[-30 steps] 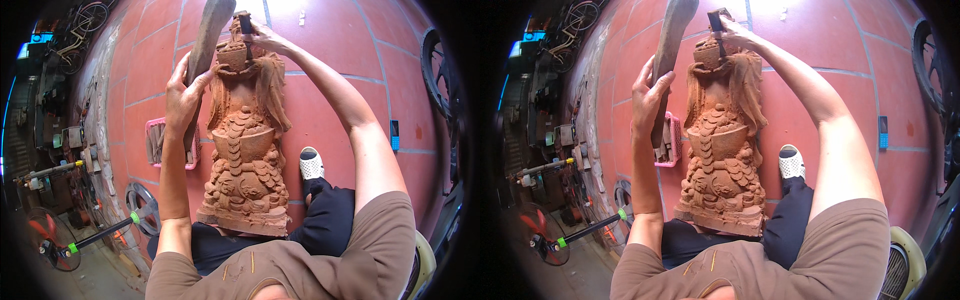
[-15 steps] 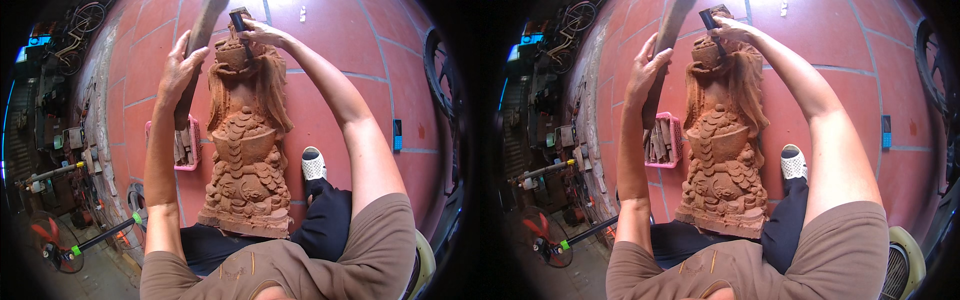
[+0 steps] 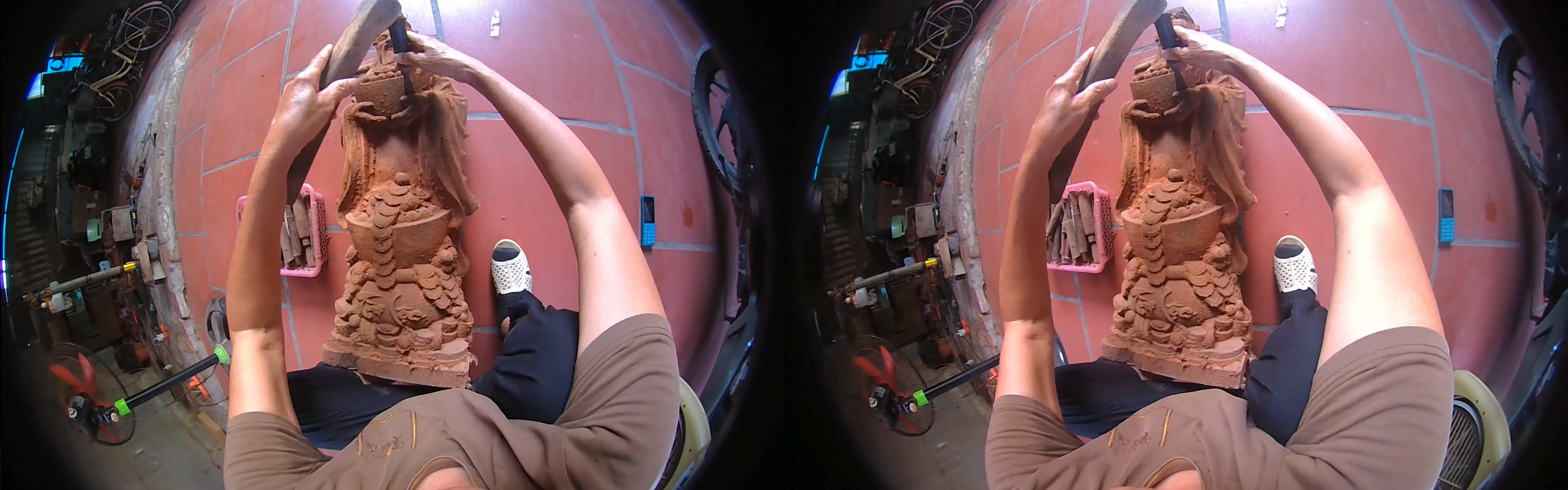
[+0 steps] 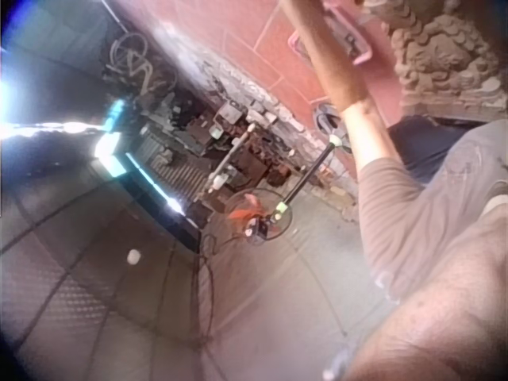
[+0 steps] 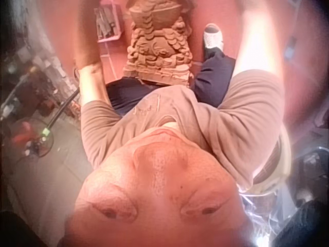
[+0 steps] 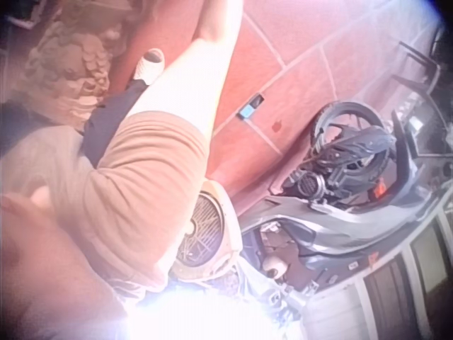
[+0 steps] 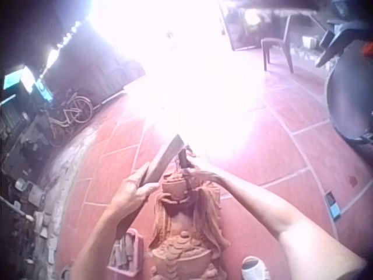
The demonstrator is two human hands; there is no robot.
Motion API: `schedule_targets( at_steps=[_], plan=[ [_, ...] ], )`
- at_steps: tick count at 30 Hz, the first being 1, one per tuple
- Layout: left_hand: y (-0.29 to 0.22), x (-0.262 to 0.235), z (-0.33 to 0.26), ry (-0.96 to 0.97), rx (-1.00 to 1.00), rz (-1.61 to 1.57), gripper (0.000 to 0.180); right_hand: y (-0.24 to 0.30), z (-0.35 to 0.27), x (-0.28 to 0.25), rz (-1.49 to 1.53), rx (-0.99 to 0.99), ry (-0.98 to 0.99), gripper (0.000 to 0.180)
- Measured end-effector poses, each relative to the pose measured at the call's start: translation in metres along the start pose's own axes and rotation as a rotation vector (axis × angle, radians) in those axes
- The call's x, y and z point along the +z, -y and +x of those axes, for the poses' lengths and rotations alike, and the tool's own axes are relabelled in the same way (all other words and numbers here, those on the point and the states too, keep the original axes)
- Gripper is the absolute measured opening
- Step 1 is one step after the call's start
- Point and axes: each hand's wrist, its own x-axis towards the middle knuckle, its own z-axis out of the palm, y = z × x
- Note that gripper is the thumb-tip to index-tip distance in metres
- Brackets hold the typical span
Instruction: The person sits on the floor and carves a wooden sculpture using a chisel and mallet. They repeatedly strike the chisel to shape details on the figure and occasionally adjust the sculpture's position.
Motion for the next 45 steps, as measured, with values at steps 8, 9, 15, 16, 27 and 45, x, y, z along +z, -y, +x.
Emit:
schedule_targets(
  at_steps=[8, 9, 15, 16, 27, 45],
  plan=[
    [0.006, 0.002, -0.053, 0.035, -0.115, -0.297, 0.069, -0.033, -0.028, -0.03, 0.128, 0.157, -0.188, 0.046],
    [0.014, 0.002, -0.067, 0.025, -0.165, -0.337, 0.069, -0.037, -0.031, -0.03, 0.141, 0.144, -0.231, 0.045],
    [0.03, 0.04, -0.135, -0.13, -0.404, -0.774, 0.068, -0.016, -0.021, 0.008, 0.293, 0.043, -0.329, 0.048],
    [0.029, 0.052, -0.14, -0.166, -0.414, -0.84, 0.068, -0.017, -0.021, 0.012, 0.262, 0.008, -0.343, 0.048],
    [0.031, 0.094, -0.173, -0.174, -0.518, -1.028, 0.059, -0.073, -0.08, -0.029, 0.161, 0.068, -0.494, 0.032],
    [0.031, 0.088, -0.174, -0.158, -0.554, -0.934, 0.06, -0.086, -0.078, -0.007, 0.707, 0.267, -0.674, 0.024]
  ],
)
